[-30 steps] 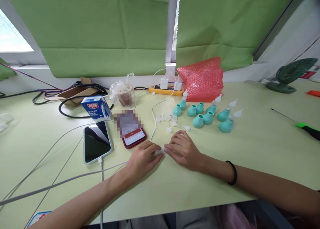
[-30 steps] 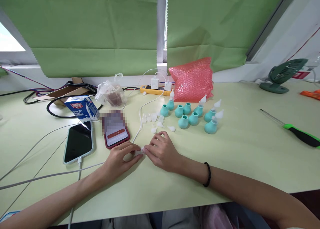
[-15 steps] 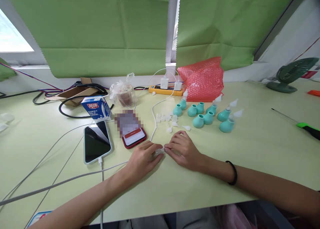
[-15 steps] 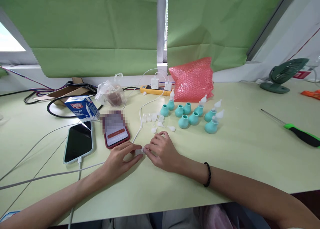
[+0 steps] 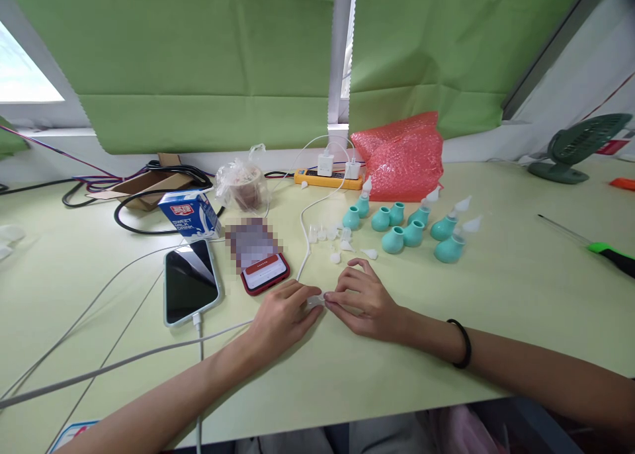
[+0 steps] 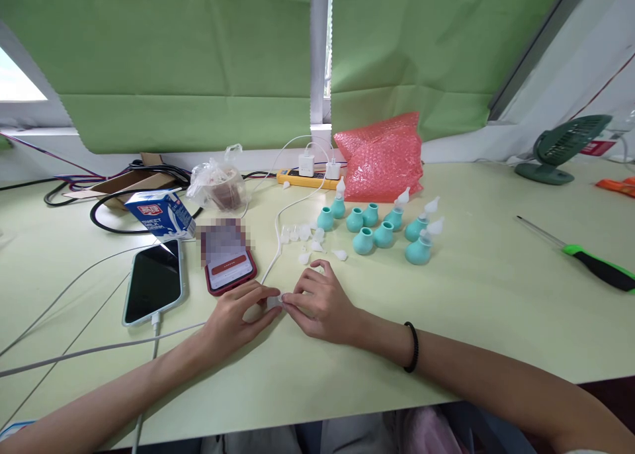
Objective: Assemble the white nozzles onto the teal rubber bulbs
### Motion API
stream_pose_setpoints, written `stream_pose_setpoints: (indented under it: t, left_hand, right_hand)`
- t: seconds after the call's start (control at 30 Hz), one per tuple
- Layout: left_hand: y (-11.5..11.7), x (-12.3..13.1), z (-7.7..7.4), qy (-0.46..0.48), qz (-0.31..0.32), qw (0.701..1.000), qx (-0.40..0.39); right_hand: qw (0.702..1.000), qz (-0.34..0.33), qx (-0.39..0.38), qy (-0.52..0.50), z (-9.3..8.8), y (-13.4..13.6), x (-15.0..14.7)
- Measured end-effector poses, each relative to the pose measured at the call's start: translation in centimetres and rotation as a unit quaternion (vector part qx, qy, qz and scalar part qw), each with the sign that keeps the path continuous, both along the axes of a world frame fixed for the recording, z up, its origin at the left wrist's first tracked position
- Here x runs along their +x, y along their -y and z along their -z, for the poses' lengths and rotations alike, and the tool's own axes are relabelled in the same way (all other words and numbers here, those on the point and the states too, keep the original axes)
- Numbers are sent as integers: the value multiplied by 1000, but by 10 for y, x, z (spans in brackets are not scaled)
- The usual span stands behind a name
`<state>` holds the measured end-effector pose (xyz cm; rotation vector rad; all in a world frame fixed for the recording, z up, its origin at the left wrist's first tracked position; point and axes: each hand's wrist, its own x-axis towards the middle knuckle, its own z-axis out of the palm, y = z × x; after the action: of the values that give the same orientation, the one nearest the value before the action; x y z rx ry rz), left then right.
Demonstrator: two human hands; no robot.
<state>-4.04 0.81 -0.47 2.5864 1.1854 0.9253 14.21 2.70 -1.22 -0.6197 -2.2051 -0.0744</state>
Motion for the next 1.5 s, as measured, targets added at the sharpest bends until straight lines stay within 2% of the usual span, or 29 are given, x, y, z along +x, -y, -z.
stream_pose_setpoints:
  t: [0.17,0.4,0.53,0.93,1.07,1.17,1.27,1.33,1.4,1.5]
  left_hand:
    - [1,-1,1,-5,-30,1000,-10]
    - [-1,-2,1,17,23,1000,-6]
    - [-1,-1,1,33,34,999,-2]
    - [1,1,2,11,37,999,-9]
    - [3,1,2,2,-10,999,-30]
    - [3,1,0,-4,-36,998,-45]
    - [3,1,0,-1,-36,999,-38]
    - [2,2,0,8,-31,999,-31]
    - [2,2,1,13,-28,999,-28]
    - [3,1,2,18,-26,999,-29]
  right_hand:
    - [1000,-2,-7,27,-1,1,1]
    - [1000,-1,4,29,0,1,0]
    - [999,5,-25,-27,0,0,-1]
    - [999,-1,-39,15,0,3,0]
    - [1000,-4,-10,27,-1,1,1]
    - [996,1,52,74,-2,2,1]
    - [984,5,125,127,-3,5,-1]
    - [981,5,139,138,-3,6,-2]
    - [983,2,119,137,-3,5,-2]
    - [996,-20,22,80,-2,2,-2]
